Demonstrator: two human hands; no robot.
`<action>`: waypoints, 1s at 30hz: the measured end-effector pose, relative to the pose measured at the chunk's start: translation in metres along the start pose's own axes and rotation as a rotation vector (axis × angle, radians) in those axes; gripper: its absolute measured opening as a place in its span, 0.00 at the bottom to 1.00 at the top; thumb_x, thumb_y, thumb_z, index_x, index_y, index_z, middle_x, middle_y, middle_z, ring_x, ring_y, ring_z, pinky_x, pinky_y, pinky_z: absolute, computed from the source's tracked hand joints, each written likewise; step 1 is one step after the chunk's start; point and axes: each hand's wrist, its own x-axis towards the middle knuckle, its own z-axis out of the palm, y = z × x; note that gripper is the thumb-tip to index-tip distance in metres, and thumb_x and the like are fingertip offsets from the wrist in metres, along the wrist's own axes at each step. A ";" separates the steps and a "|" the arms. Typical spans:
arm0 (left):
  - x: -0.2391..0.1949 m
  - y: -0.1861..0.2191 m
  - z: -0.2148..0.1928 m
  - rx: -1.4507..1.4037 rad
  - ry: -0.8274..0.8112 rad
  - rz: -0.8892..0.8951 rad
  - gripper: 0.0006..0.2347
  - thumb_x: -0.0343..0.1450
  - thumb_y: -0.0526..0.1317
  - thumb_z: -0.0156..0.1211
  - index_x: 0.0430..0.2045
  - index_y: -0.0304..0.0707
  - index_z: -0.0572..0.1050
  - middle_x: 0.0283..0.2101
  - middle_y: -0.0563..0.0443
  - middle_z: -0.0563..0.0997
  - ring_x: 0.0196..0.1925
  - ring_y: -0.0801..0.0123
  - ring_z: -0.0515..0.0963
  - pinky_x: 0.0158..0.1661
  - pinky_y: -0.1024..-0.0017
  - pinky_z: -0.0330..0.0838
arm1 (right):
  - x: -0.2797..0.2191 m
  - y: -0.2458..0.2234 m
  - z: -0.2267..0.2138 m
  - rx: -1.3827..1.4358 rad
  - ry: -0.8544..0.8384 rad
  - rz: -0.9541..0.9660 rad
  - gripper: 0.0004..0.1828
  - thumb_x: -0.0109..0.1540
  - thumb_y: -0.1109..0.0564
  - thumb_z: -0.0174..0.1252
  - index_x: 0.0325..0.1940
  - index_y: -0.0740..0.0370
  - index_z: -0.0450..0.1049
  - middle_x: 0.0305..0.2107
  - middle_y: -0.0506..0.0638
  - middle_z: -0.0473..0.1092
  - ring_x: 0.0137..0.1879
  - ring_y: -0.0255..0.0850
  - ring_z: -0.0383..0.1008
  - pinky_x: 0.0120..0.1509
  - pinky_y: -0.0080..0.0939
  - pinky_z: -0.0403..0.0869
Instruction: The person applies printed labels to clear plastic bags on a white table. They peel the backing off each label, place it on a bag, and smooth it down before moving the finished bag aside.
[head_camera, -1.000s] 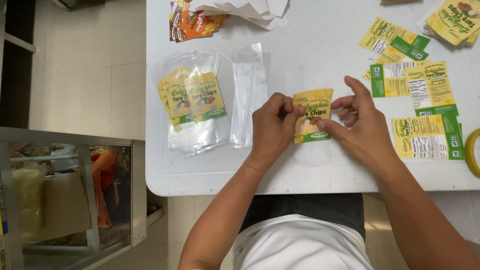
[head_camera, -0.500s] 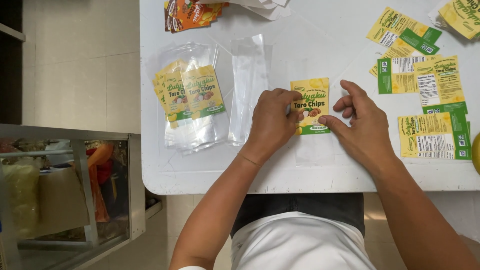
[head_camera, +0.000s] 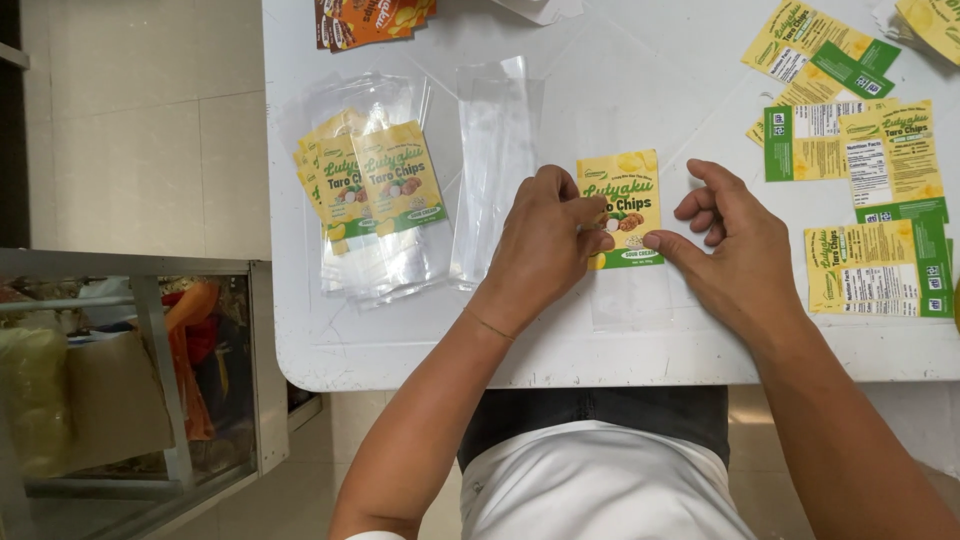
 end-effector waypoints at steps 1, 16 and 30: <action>0.001 0.001 0.000 0.002 -0.004 0.004 0.10 0.64 0.35 0.74 0.37 0.40 0.83 0.37 0.46 0.67 0.38 0.51 0.71 0.36 0.63 0.73 | 0.000 -0.001 0.000 -0.001 0.000 -0.010 0.39 0.57 0.53 0.72 0.70 0.57 0.67 0.41 0.46 0.71 0.41 0.37 0.65 0.47 0.38 0.67; -0.003 0.001 -0.001 0.020 -0.036 -0.014 0.13 0.65 0.39 0.75 0.42 0.42 0.83 0.38 0.48 0.68 0.40 0.51 0.71 0.37 0.63 0.73 | -0.001 -0.002 -0.003 0.014 -0.004 0.001 0.42 0.55 0.53 0.73 0.71 0.58 0.65 0.41 0.47 0.71 0.40 0.37 0.64 0.50 0.37 0.68; -0.006 0.000 0.003 0.027 -0.019 -0.002 0.13 0.66 0.39 0.73 0.44 0.43 0.81 0.38 0.48 0.68 0.39 0.52 0.70 0.38 0.63 0.72 | -0.001 -0.004 -0.003 0.024 -0.005 0.023 0.42 0.55 0.53 0.73 0.71 0.58 0.65 0.40 0.46 0.71 0.40 0.37 0.64 0.50 0.37 0.68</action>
